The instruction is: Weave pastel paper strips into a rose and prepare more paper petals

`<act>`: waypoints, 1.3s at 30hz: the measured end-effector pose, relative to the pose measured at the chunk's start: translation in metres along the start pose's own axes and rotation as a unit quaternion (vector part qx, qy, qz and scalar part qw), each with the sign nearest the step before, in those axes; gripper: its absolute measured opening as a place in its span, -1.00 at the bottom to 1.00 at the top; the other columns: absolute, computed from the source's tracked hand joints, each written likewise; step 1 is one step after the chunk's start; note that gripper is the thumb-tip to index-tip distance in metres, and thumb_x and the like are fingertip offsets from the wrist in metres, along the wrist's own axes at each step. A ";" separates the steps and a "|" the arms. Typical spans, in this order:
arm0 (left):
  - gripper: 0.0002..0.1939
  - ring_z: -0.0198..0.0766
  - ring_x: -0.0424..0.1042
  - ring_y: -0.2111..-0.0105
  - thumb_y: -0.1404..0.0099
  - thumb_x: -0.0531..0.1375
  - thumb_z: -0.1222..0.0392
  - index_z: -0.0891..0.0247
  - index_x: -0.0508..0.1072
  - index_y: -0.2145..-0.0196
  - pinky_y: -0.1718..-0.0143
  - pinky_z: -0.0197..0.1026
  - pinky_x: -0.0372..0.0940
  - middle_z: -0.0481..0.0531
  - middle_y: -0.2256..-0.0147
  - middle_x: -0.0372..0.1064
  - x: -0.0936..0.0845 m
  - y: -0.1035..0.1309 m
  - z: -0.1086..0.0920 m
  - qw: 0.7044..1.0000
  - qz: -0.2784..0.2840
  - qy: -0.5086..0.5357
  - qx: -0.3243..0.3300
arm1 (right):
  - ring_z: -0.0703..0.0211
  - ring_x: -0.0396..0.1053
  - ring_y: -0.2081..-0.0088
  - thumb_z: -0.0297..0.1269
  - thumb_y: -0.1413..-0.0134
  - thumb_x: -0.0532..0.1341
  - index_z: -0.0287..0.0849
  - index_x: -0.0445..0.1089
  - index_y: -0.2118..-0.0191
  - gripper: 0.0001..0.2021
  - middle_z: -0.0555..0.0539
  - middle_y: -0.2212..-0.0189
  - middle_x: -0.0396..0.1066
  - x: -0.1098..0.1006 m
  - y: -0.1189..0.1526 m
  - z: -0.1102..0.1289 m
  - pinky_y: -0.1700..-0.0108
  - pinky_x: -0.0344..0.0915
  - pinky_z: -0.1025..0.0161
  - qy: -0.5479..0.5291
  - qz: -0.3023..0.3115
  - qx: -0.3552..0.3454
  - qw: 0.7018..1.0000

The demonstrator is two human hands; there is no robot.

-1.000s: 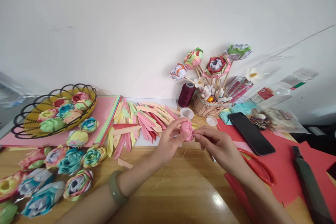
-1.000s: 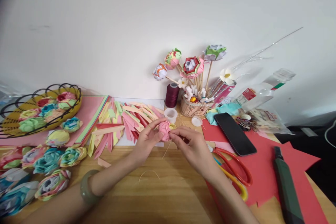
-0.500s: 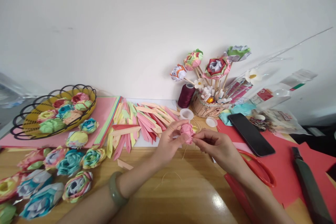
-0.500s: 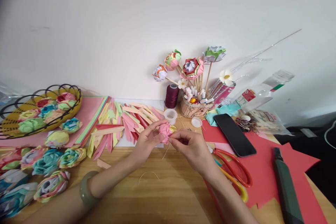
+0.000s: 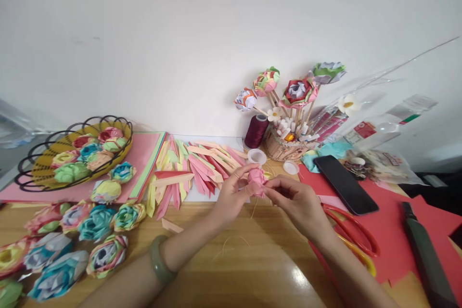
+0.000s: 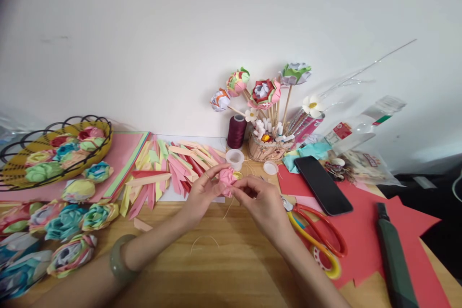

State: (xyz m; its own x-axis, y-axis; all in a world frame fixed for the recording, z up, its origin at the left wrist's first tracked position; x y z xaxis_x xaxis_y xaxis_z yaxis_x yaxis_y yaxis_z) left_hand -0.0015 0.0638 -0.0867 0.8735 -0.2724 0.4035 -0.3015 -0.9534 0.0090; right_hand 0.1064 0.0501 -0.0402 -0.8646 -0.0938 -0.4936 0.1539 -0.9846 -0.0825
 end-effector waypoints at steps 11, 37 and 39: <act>-0.59 -0.27 0.39 0.32 -0.10 0.23 0.10 0.21 0.35 0.08 0.24 -0.21 0.30 0.01 0.34 0.42 -0.003 0.000 -0.004 1.000 -0.017 0.008 0.025 | 0.23 0.34 0.49 -0.35 -0.03 0.13 -0.18 0.42 0.41 -0.88 -0.04 0.50 0.45 -0.005 0.003 0.021 0.50 0.26 0.32 0.065 -0.026 -0.095 0.993; -0.63 -0.32 0.37 0.37 -0.08 0.25 0.12 0.22 0.31 0.14 0.25 -0.18 0.33 -0.03 0.38 0.36 0.002 0.000 0.002 0.999 -0.007 0.049 0.007 | 0.24 0.38 0.51 -0.50 0.06 0.19 -0.14 0.35 0.36 -0.88 -0.02 0.53 0.44 0.001 0.038 0.055 0.42 0.28 0.31 0.421 -0.220 -0.376 0.795; -0.62 -0.28 0.38 0.33 -0.09 0.24 0.10 0.21 0.31 0.13 0.24 -0.16 0.33 0.00 0.32 0.37 0.002 0.000 0.002 0.998 -0.005 0.054 0.008 | 0.22 0.40 0.48 -0.50 0.07 0.19 -0.13 0.34 0.31 -0.83 -0.02 0.50 0.45 -0.004 0.041 0.057 0.42 0.29 0.30 0.407 -0.235 -0.374 0.799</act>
State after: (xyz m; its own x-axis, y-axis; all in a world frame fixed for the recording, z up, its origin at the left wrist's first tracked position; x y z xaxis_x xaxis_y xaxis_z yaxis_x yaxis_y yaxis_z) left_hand 0.0011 0.0631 -0.0879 0.8293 -0.2483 0.5006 -0.2863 -0.9581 -0.0010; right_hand 0.0892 0.0018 0.0075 -0.3606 0.6873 -0.6305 0.4101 -0.4903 -0.7690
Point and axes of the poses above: each hand's wrist, its own y-axis away from the middle knuckle, its own x-axis out of the palm, z = x × y, the point moved 9 cm from there along -y, towards the middle knuckle
